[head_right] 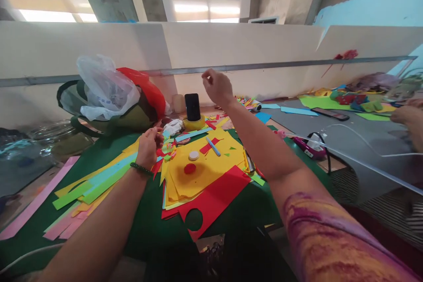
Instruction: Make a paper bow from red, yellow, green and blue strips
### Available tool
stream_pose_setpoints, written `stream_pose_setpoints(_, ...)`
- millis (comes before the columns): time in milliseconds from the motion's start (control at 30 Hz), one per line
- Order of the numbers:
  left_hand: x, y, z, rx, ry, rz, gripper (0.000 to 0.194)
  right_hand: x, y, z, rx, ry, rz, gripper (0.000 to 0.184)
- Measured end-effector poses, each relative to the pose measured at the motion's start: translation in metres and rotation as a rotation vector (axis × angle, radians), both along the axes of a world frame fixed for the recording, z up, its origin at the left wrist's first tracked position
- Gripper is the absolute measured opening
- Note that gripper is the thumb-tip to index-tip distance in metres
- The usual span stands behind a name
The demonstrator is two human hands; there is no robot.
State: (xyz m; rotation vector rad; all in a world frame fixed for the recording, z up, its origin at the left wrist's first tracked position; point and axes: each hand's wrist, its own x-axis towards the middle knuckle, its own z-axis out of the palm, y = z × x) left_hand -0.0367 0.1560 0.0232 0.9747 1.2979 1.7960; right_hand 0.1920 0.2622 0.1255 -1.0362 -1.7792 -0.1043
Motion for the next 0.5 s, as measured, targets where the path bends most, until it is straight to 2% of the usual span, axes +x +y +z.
stream_pose_setpoints(67, 0.003, -0.002, 0.0, 0.006, 0.022, -0.026, 0.014, -0.003, 0.023, 0.005, -0.203, -0.315, -0.105, 0.025)
stream_pose_setpoints(167, 0.007, -0.004, -0.002, 0.035, 0.089, -0.07, 0.015, 0.0, 0.054, -0.015, -0.485, -0.599, -0.184, 0.018)
stream_pose_setpoints(333, 0.013, -0.007, -0.01, 0.068, 0.301, -0.17, 0.026, 0.027, 0.096, -0.066, -0.717, -0.715, -0.305, 0.018)
stream_pose_setpoints(500, 0.013, -0.005, -0.008, 0.059, 0.337, -0.158, 0.021, 0.066, 0.123, -0.092, -0.846, -0.749, -0.401, 0.032)
